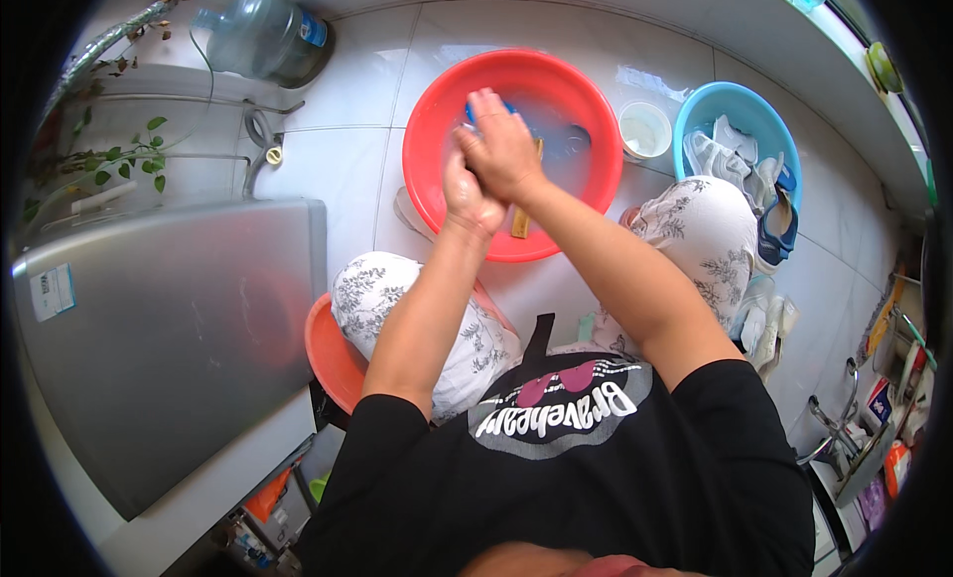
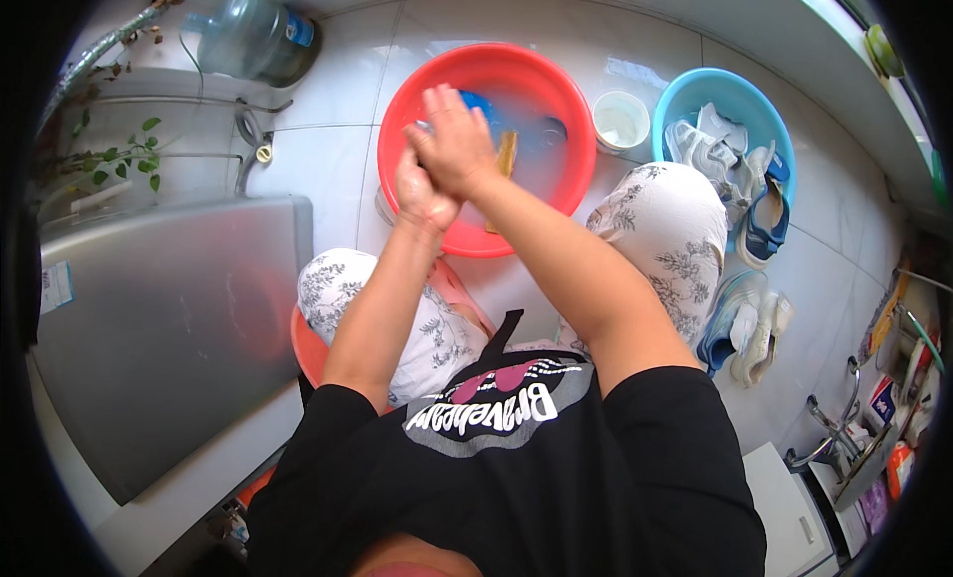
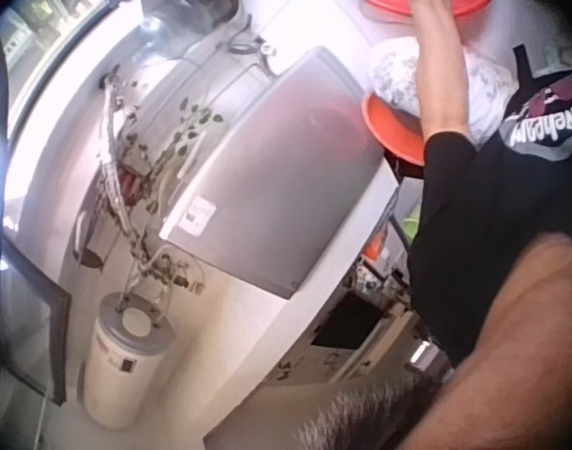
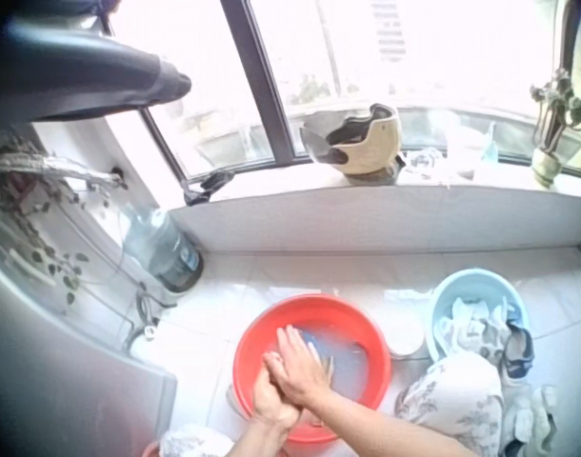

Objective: The person sits on a small stool and hand-washes several items in a red basin filled with soapy water. They scrub a white sock, a striped sock, and a blue plastic object using a brush, then rinse them and place them into a blue basin.

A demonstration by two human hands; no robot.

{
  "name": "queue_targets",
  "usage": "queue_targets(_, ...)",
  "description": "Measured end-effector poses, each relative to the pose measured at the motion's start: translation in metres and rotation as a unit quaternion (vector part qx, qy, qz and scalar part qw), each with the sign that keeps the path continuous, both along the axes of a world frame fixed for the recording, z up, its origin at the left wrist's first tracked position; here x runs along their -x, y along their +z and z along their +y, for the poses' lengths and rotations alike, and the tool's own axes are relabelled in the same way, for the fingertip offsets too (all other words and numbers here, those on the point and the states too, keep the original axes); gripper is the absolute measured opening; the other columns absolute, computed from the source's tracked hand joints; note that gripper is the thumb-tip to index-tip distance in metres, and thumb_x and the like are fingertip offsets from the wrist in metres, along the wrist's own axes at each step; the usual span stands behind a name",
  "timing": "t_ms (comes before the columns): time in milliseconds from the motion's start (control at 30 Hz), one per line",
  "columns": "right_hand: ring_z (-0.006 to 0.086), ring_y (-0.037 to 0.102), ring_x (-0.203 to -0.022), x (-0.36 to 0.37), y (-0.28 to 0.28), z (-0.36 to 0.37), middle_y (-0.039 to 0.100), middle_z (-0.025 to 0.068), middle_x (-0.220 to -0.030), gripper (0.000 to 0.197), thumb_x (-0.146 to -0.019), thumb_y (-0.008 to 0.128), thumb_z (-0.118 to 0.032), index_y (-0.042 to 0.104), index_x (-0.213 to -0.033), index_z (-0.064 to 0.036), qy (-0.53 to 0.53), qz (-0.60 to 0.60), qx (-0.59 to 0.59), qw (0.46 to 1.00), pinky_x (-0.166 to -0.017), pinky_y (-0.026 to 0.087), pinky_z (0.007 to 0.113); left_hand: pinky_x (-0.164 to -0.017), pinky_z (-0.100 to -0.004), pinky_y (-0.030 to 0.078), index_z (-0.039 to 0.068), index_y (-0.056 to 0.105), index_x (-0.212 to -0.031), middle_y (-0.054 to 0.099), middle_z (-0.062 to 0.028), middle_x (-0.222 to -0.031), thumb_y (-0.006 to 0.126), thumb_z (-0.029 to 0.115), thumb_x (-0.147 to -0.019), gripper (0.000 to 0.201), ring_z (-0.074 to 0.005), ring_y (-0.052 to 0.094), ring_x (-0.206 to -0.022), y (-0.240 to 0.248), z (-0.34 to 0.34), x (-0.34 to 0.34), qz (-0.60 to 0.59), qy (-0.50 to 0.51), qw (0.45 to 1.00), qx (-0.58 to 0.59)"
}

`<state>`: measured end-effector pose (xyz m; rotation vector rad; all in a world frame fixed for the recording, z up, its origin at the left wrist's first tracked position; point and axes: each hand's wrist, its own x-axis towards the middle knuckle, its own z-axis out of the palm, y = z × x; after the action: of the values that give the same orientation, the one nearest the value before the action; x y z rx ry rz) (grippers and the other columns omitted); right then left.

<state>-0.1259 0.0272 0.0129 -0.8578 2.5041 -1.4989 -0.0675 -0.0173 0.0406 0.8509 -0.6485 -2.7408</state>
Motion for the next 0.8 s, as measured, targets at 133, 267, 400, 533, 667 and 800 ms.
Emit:
queue_targets(133, 0.0387, 0.038, -0.131, -0.007, 0.006, -0.003, 0.042, 0.0266, -0.138, 0.053, -0.091, 0.051, -0.039, 0.049, -0.130, -0.0032, -0.061, 0.008, -0.063, 0.996, -0.106, 0.031, 0.048, -0.103, -0.0430, 0.040, 0.007, 0.048, -0.127, 0.050, -0.0108, -0.131, 0.033, 0.037, -0.099, 0.043, -0.0284, 0.048, -0.121, -0.021, -0.014, -0.005, 0.059, 0.006, 0.997, -0.054)
queue_targets(267, 0.0345, 0.040, -0.131, -0.054, 0.020, -0.001, 0.048, 0.0181, -0.136, 0.045, -0.089, 0.053, -0.027, 0.051, -0.128, -0.0059, 0.139, 0.170, 0.021, 0.975, -0.107, 0.027, 0.049, -0.104, -0.0503, 0.037, 0.013, 0.041, -0.136, 0.047, -0.0108, -0.136, 0.035, 0.040, -0.098, 0.047, -0.0327, 0.046, -0.123, -0.045, -0.017, -0.013, 0.279, -0.070, 0.956, -0.053)
queue_targets(400, 0.0357, 0.034, -0.134, 0.008, -0.009, 0.007, 0.044, 0.0198, -0.140, 0.052, -0.093, 0.046, -0.039, 0.048, -0.132, -0.0041, -0.056, 0.054, -0.043, 0.996, -0.107, 0.024, 0.053, -0.104, -0.0440, 0.039, 0.007, 0.042, -0.133, 0.050, -0.0108, -0.131, 0.031, 0.039, -0.101, 0.047, -0.0263, 0.051, -0.118, -0.010, 0.005, 0.003, 0.018, -0.024, 0.999, -0.032)
queue_targets(533, 0.0405, 0.030, -0.136, -0.022, 0.012, -0.004, 0.036, 0.0268, -0.143, 0.057, -0.091, 0.047, -0.043, 0.047, -0.132, -0.0035, 0.019, 0.014, -0.024, 0.999, -0.107, 0.023, 0.059, -0.105, -0.0463, 0.036, 0.016, 0.044, -0.131, 0.045, -0.0081, -0.135, 0.032, 0.045, -0.099, 0.045, -0.0290, 0.042, -0.127, -0.040, -0.017, -0.014, 0.206, -0.063, 0.973, -0.086)
queue_targets(667, 0.0370, 0.039, -0.130, -0.033, 0.007, 0.001, 0.046, 0.0207, -0.137, 0.043, -0.091, 0.048, -0.026, 0.050, -0.126, -0.0014, 0.107, 0.117, 0.062, 0.985, -0.104, 0.031, 0.048, -0.110, -0.0490, 0.030, 0.010, 0.042, -0.134, 0.046, -0.0120, -0.135, 0.039, 0.046, -0.095, 0.053, -0.0357, 0.039, -0.129, -0.027, -0.012, -0.010, 0.136, -0.015, 0.990, -0.039)
queue_targets(800, 0.0423, 0.035, -0.131, 0.030, -0.008, 0.018, 0.033, 0.0279, -0.144, 0.055, -0.096, 0.042, -0.038, 0.041, -0.137, -0.0022, -0.092, -0.117, -0.047, 0.988, -0.105, 0.033, 0.046, -0.101, -0.0451, 0.039, 0.009, 0.047, -0.128, 0.055, -0.0080, -0.125, 0.042, 0.043, -0.097, 0.047, -0.0251, 0.051, -0.116, -0.006, 0.016, -0.006, 0.002, -0.039, 0.999, -0.012)
